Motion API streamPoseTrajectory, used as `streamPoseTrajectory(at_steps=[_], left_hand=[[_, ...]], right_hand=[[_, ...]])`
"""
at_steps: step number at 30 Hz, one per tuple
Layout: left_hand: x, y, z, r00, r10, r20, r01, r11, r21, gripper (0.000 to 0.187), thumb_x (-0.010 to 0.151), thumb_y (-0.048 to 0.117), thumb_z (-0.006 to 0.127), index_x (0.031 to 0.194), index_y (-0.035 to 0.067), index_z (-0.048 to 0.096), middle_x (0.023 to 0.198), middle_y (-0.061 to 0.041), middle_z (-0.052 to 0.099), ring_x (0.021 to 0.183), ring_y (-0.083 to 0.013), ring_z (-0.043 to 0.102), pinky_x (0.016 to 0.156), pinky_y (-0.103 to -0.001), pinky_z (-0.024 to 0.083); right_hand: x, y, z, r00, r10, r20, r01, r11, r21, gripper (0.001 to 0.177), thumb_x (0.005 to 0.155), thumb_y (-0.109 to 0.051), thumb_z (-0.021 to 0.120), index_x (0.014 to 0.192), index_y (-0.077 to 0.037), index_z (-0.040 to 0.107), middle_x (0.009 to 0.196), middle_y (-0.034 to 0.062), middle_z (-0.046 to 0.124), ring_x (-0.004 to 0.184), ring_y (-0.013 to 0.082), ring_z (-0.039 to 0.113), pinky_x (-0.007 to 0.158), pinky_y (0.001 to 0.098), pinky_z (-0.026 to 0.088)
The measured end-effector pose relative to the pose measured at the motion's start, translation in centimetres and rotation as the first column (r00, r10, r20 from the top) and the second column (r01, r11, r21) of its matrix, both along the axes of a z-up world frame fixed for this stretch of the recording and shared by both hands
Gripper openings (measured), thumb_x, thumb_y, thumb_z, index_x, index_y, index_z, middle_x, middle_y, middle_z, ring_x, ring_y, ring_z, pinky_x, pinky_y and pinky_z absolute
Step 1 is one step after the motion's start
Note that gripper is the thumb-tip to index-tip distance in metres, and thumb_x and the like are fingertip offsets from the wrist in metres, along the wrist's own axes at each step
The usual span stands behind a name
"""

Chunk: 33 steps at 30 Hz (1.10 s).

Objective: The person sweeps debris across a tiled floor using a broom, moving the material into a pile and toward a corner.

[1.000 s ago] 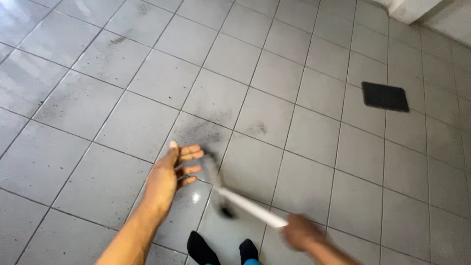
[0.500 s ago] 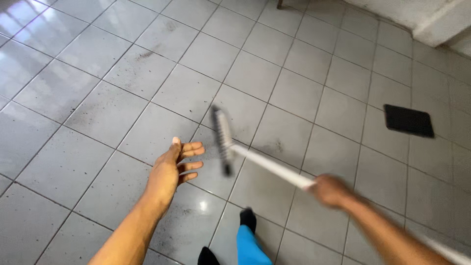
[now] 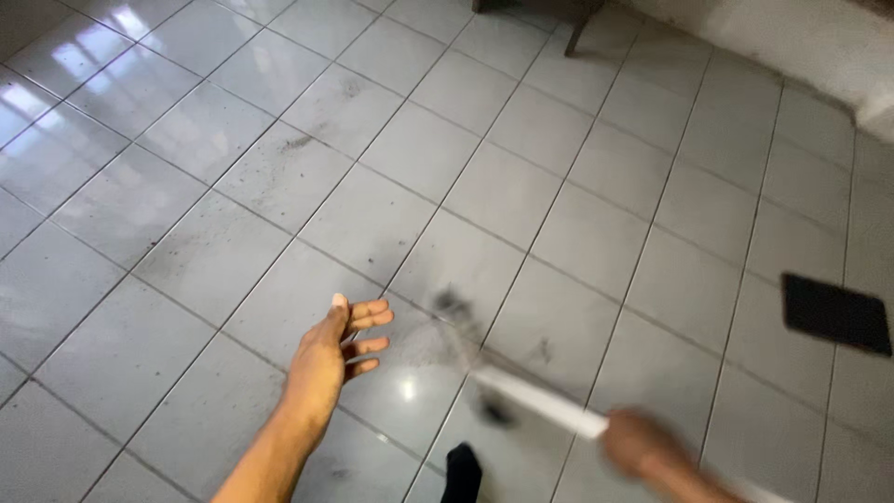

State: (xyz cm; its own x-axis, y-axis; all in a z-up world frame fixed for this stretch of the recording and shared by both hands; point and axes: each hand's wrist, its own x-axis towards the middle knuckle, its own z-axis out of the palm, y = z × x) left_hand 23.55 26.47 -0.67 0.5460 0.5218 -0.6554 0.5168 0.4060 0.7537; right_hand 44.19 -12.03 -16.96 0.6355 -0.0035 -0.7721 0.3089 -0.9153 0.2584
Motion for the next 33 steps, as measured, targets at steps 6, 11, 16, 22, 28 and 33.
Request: streamPoseTrajectory(at_steps=[6, 11, 16, 22, 28, 33], left_hand=[[5.0, 0.2, -0.7, 0.999, 0.024, -0.022, -0.024, 1.000, 0.011, 0.065, 0.106, 0.053, 0.025, 0.126, 0.013, 0.072, 0.125, -0.002, 0.078, 0.104, -0.0205, 0.070, 0.088, -0.033, 0.053], [7.1, -1.2, -1.4, 1.000, 0.017, -0.008, -0.017, 1.000, 0.017, 0.065, 0.105, 0.047, 0.020, 0.126, 0.013, 0.072, 0.125, -0.002, 0.078, 0.103, -0.0217, 0.071, 0.088, -0.033, 0.055], [11.7, -4.1, 0.7, 0.995, -0.082, -0.051, 0.082, 0.997, -0.006, 0.065, 0.107, 0.052, 0.023, 0.125, 0.012, 0.072, 0.124, -0.002, 0.077, 0.105, -0.0201, 0.069, 0.089, -0.035, 0.052], [16.7, -8.0, 2.5, 0.965, -0.261, 0.005, 0.261, 0.965, -0.023, 0.066, 0.106, 0.052, 0.022, 0.127, 0.013, 0.071, 0.125, -0.003, 0.076, 0.105, -0.0204, 0.069, 0.091, -0.035, 0.054], [18.3, -9.6, 2.8, 0.932, -0.362, -0.032, 0.362, 0.932, 0.000, 0.067, 0.105, 0.053, 0.022, 0.128, 0.013, 0.071, 0.126, -0.003, 0.077, 0.107, -0.0204, 0.070, 0.093, -0.035, 0.054], [17.1, -8.2, 2.6, 0.944, -0.323, -0.061, 0.323, 0.946, -0.002, 0.067, 0.106, 0.054, 0.023, 0.128, 0.012, 0.070, 0.126, -0.004, 0.075, 0.109, -0.0217, 0.069, 0.095, -0.036, 0.053]], right_hand=[[-8.0, 15.4, 2.1, 0.913, 0.086, -0.400, 0.000, 0.978, 0.210, 0.033, 0.098, -0.031, 0.067, 0.121, -0.008, 0.069, 0.117, 0.0137, 0.072, 0.114, 0.0274, 0.070, 0.102, 0.0436, 0.054], [-3.3, 14.9, 6.3, 0.939, 0.165, -0.303, -0.068, 0.949, 0.308, 0.034, 0.099, -0.038, 0.062, 0.120, -0.013, 0.070, 0.117, 0.0127, 0.071, 0.112, 0.0321, 0.068, 0.098, 0.0458, 0.054], [4.6, 8.1, 9.1, 0.988, 0.112, -0.109, -0.060, 0.917, 0.395, 0.036, 0.098, -0.043, 0.060, 0.116, -0.015, 0.072, 0.111, 0.0110, 0.074, 0.105, 0.0305, 0.070, 0.095, 0.0456, 0.054], [11.5, -1.7, 14.5, 0.981, -0.196, 0.015, 0.192, 0.971, 0.143, 0.035, 0.103, -0.045, 0.052, 0.119, -0.019, 0.070, 0.100, 0.0036, 0.077, 0.087, 0.0183, 0.073, 0.085, 0.0415, 0.058], [13.1, -10.6, 11.2, 0.962, -0.203, 0.180, 0.222, 0.971, -0.089, 0.034, 0.106, -0.035, 0.052, 0.123, -0.012, 0.070, 0.096, 0.0045, 0.077, 0.079, 0.0121, 0.070, 0.070, 0.0361, 0.058], [7.8, -11.4, 5.5, 0.952, -0.275, 0.135, 0.290, 0.951, -0.104, 0.031, 0.103, -0.025, 0.057, 0.123, -0.005, 0.069, 0.101, 0.0080, 0.077, 0.082, 0.0154, 0.073, 0.071, 0.0346, 0.062]])
